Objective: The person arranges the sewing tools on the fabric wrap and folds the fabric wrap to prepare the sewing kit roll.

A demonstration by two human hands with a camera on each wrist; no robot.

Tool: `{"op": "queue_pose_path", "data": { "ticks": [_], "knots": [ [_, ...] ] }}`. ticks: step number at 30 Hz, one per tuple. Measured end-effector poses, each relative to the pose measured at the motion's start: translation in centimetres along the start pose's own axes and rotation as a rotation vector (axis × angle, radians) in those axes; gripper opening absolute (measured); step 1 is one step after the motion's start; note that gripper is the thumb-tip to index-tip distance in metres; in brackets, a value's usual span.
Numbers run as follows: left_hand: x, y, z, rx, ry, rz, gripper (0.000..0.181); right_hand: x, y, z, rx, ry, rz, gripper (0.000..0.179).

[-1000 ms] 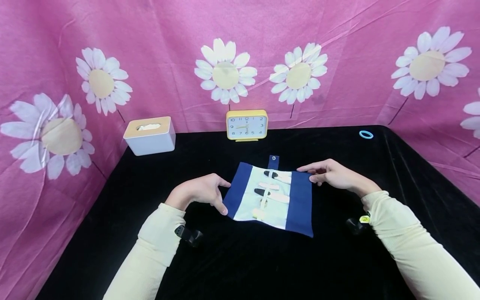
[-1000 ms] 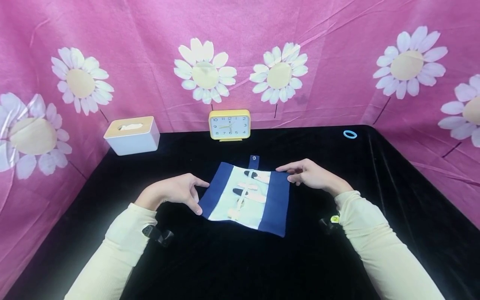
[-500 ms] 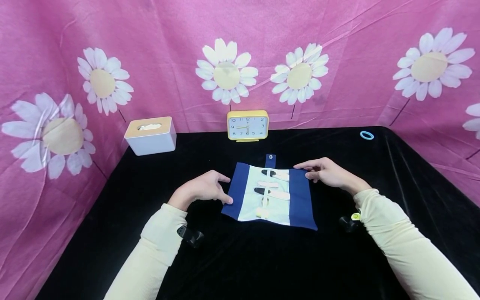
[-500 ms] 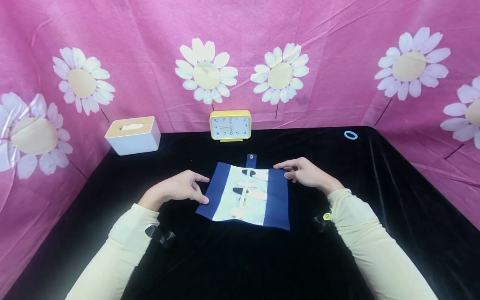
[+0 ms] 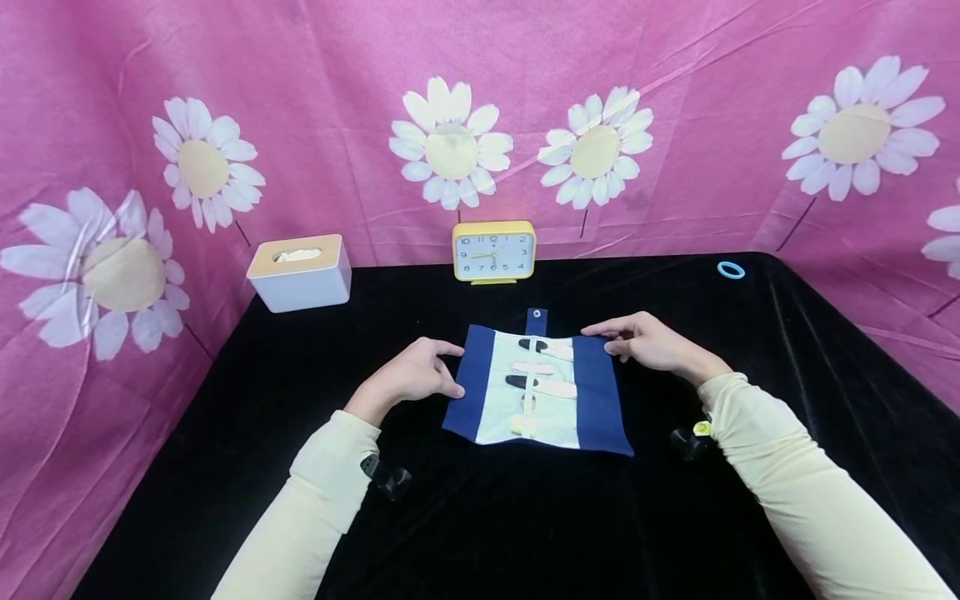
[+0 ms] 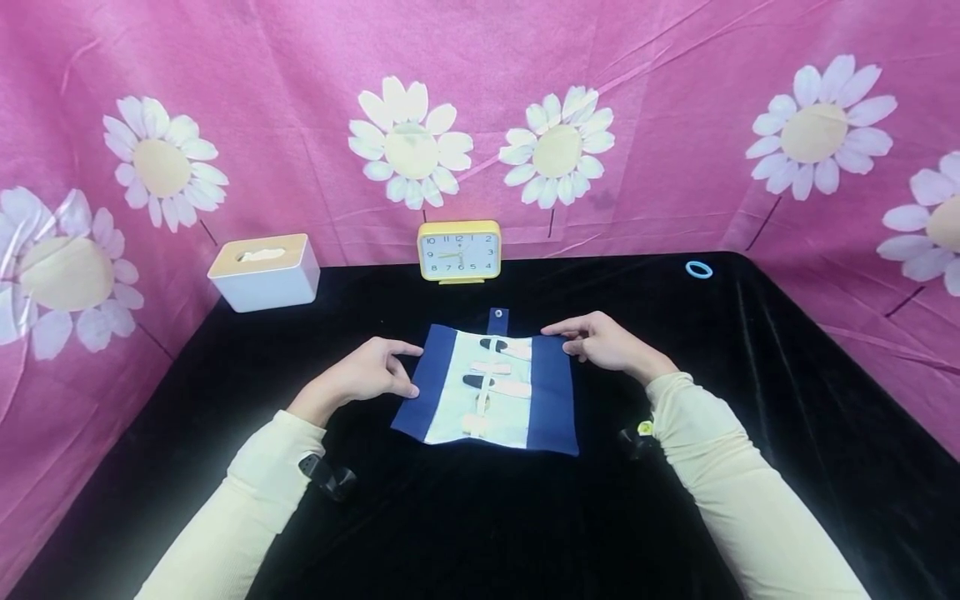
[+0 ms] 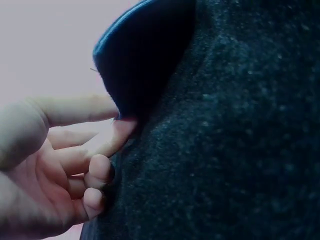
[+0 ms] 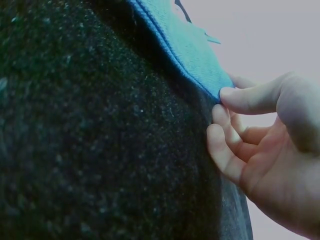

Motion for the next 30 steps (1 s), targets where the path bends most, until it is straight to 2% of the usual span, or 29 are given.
{"op": "queue_pose_path", "data": {
  "ticks": [7, 20, 30],
  "knots": [
    [0.5, 0.2, -0.3, 0.025, -0.003, 0.016, 0.082, -0.9, -0.2, 0.6, 0.026, -0.002, 0.002, 0.037],
    [1.0, -0.4, -0.9, -0.012, 0.104, 0.059, 0.097, -2.6, -0.3, 0.7, 0.037, -0.018, -0.011, 0.039],
    [0.9, -0.5, -1.2, -0.095, 0.131, 0.025, 0.108, -3.4, -0.6, 0.9, 0.054, -0.015, -0.032, 0.037]
  ]
}}
Point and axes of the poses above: each hand's wrist, its own x-axis away from the middle knuckle, its own y-axis out of the back of the hand, z = x × y, the point moved 10 cm from there along -x, towards the middle knuckle, and after that the axes turned 4 degrees about z, right-handed, at the moved point
